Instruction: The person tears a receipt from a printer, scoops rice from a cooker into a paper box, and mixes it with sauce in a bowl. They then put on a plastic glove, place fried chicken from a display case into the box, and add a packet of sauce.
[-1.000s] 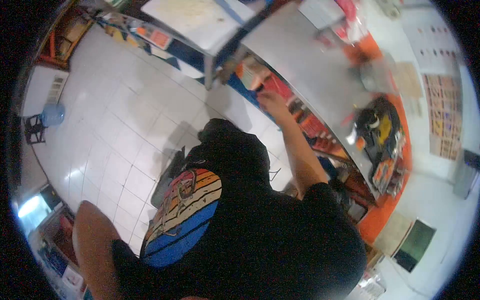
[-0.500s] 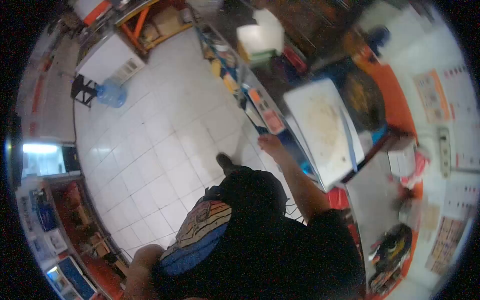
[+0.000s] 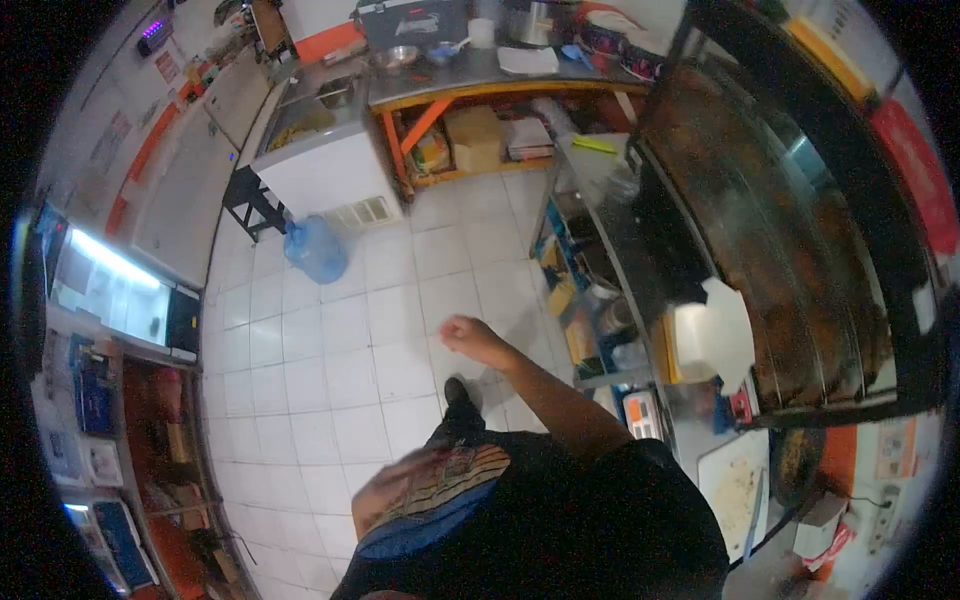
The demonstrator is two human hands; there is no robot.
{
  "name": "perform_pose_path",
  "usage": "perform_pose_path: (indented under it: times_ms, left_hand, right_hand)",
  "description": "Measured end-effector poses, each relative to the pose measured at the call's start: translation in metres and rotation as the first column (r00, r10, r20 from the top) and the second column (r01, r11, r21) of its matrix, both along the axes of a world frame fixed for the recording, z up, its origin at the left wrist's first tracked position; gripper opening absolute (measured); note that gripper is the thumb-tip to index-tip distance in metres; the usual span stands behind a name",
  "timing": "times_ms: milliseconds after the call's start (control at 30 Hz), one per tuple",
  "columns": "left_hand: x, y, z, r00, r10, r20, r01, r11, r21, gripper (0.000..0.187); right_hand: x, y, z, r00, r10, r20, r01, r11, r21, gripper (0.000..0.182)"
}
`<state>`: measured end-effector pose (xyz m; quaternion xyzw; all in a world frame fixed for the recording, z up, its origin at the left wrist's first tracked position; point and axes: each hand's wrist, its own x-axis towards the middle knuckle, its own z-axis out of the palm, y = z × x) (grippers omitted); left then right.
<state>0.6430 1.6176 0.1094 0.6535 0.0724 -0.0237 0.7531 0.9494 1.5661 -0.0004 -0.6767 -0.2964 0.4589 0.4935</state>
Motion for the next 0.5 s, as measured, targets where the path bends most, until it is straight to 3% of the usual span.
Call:
perform_pose_path:
  times_ms: [67,100,133,200,233,267,333,400,433,467,500]
  left_hand:
    - [0.046,0.077,-0.034,0.993,-0.029,-0.111,0.061,0.954,0.292,0.054]
    - [0.07,0.114,-0.049,0.984,0.008,-0.178,0.116,0.729,0.674,0.047]
    - [0.09,0.151,-0.062,0.971,0.075,-0.227,0.185,0.365,0.913,0.041]
    - [0.141,0.215,-0.083,0.991,0.08,-0.105,0.06,0.443,0.895,0.02]
    - [0.173,0.247,-0.087,0.998,0.04,-0.04,0.01,0.576,0.817,0.011]
    - [0.213,0.267,-0.059,0.984,0.05,-0.17,0.096,0.655,0.75,0.012]
    - [0.28,0.305,-0.051,0.994,-0.02,-0.108,0.094,0.652,0.752,0.014]
    - [0.349,0.332,-0.047,0.991,-0.002,-0.135,0.115,0.535,0.837,0.012]
    - [0.38,0.344,-0.048,0.99,0.012,-0.143,0.121,0.47,0.874,0.012]
    - [0.409,0.356,-0.065,0.994,-0.035,-0.105,0.108,0.482,0.87,0.013]
    - [0.437,0.369,-0.096,0.995,-0.078,-0.061,0.092,0.491,0.866,0.014]
  right_hand:
    - [0.038,0.003,-0.132,0.975,-0.016,0.223,0.007,0.999,0.043,0.024]
    - [0.049,0.005,-0.104,0.998,-0.062,0.025,0.063,0.995,-0.075,0.026]
    - [0.059,0.009,-0.072,0.976,-0.152,-0.154,0.119,0.972,-0.205,0.028]
    - [0.087,-0.005,-0.045,0.969,-0.226,-0.104,0.191,0.945,-0.267,0.029]
    - [0.103,-0.008,-0.037,0.941,-0.329,-0.086,0.301,0.923,-0.239,0.029]
    - [0.121,-0.015,-0.035,0.901,-0.428,-0.073,0.405,0.889,-0.211,0.029]
    - [0.165,-0.049,-0.092,0.703,-0.627,-0.335,0.637,0.765,-0.094,0.029]
    - [0.198,-0.063,-0.136,0.64,-0.751,-0.163,0.734,0.66,-0.158,0.031]
    - [0.221,-0.08,-0.169,0.533,-0.719,-0.446,0.772,0.629,-0.09,0.03]
    - [0.242,-0.089,-0.197,0.4,-0.601,-0.692,0.812,0.583,-0.037,0.029]
    - [0.256,-0.082,-0.206,0.474,-0.612,-0.633,0.802,0.596,0.025,0.028]
